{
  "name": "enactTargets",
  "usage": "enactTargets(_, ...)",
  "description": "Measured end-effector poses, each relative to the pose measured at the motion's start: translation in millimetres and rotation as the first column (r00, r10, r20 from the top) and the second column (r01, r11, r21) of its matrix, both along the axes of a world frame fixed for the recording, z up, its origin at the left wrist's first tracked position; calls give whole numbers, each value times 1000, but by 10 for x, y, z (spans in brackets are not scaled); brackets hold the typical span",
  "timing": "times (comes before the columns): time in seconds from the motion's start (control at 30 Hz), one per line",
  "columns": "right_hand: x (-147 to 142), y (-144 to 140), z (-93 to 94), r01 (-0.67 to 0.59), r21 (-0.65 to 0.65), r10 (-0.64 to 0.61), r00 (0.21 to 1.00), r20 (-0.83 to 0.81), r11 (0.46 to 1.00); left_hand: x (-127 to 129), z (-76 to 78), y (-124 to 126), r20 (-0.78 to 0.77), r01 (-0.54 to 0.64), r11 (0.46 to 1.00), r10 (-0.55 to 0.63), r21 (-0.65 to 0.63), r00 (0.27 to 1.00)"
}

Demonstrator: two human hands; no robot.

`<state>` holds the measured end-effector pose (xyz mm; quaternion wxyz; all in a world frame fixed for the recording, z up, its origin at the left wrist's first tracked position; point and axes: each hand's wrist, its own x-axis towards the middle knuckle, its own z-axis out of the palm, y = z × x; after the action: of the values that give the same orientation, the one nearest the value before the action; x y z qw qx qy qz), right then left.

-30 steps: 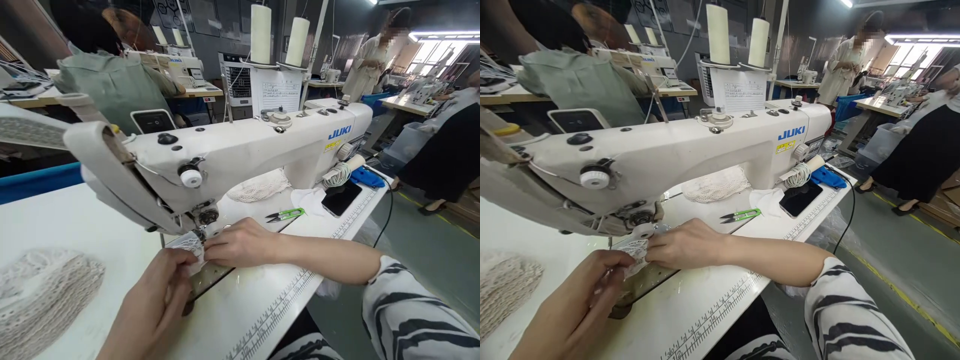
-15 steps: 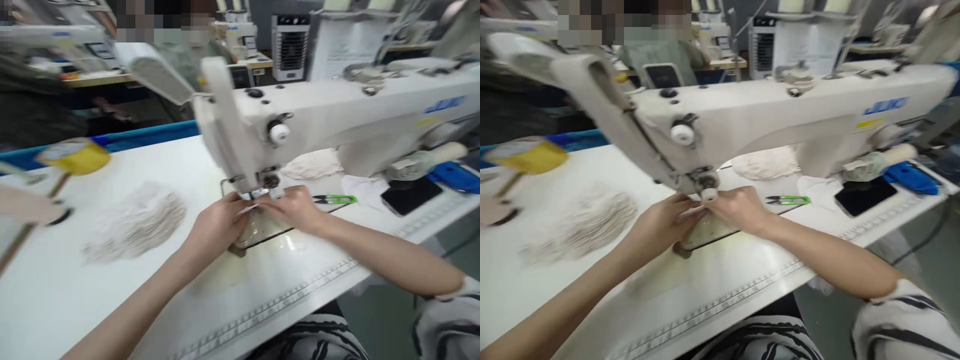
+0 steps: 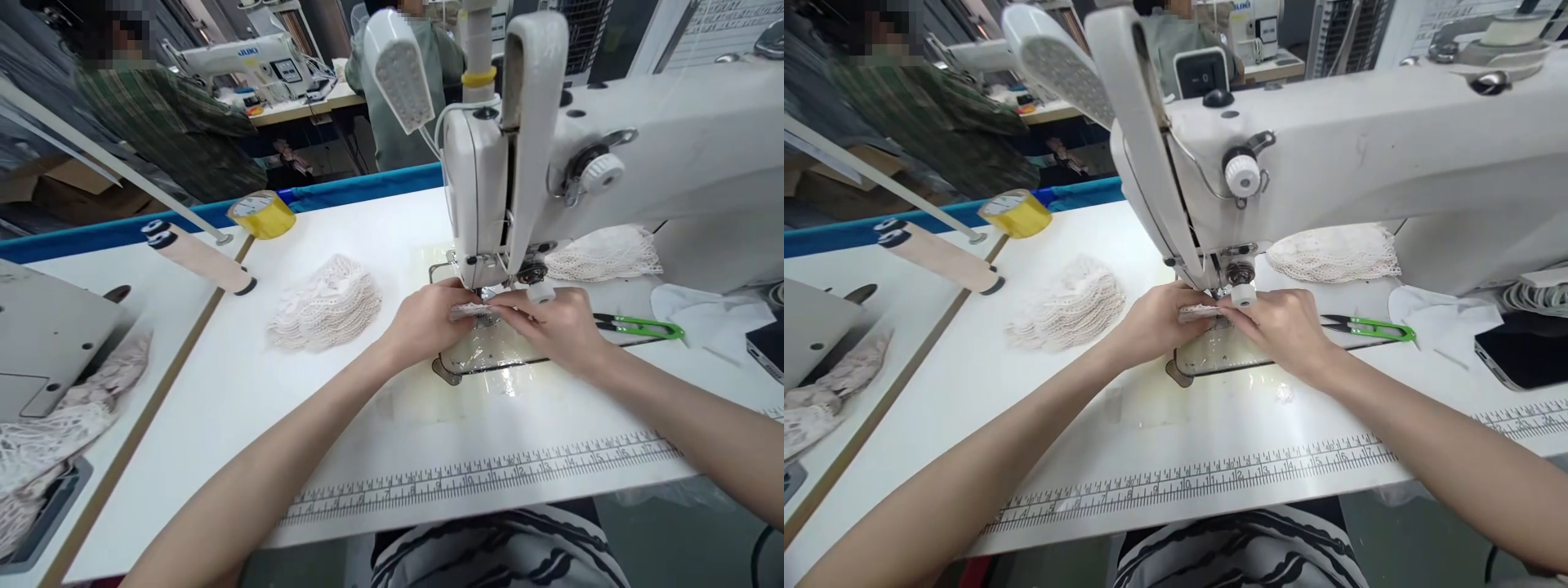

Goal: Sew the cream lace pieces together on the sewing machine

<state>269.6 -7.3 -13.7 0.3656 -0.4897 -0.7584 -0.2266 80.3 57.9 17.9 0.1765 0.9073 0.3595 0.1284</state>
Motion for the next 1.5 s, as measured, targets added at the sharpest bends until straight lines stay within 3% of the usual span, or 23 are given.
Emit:
enactTargets(0.17,3,2,13,12,13,-12,1000,13,1000,23,-26,-43,13,-51,995,50,88,999)
enactTargets(0.37,14,7,9,19,6,-19,1000,9,1000,48,-80,-42,47,-89,992,85,87,995)
enactTargets(0.57,19,2,-25,28,-159,-35,999,-42,987,54,-68,-26,102,-39,998,43,-44,994)
enactTargets(0.7,15,-34,-8,-59,-231,36,994,-102,971,4,-42,-38,98,28,996,-20,-82,995)
enactTargets(0.77,20,-70,23,-150,-283,121,986,-116,947,-44,-45,-85,71,73,997,-71,-19,995)
enactTargets(0.87,28,-131,70,-238,-327,238,970,-39,915,-121,-84,-209,12,160,967,-166,197,986)
enactTargets(0.97,16,-175,90,-223,-269,266,954,136,937,-170,-139,-346,-49,208,867,-209,452,977)
enactTargets(1.07,-11,-196,94,-192,-219,247,934,259,957,-190,-167,-442,-77,205,791,-198,577,977)
enactTargets(1.17,-33,-209,106,-189,-208,247,921,303,960,-207,-166,-483,-103,218,769,-196,601,975)
enactTargets(1.5,-70,-226,123,-209,-193,260,919,298,959,-234,-161,-490,-135,238,787,-197,569,971)
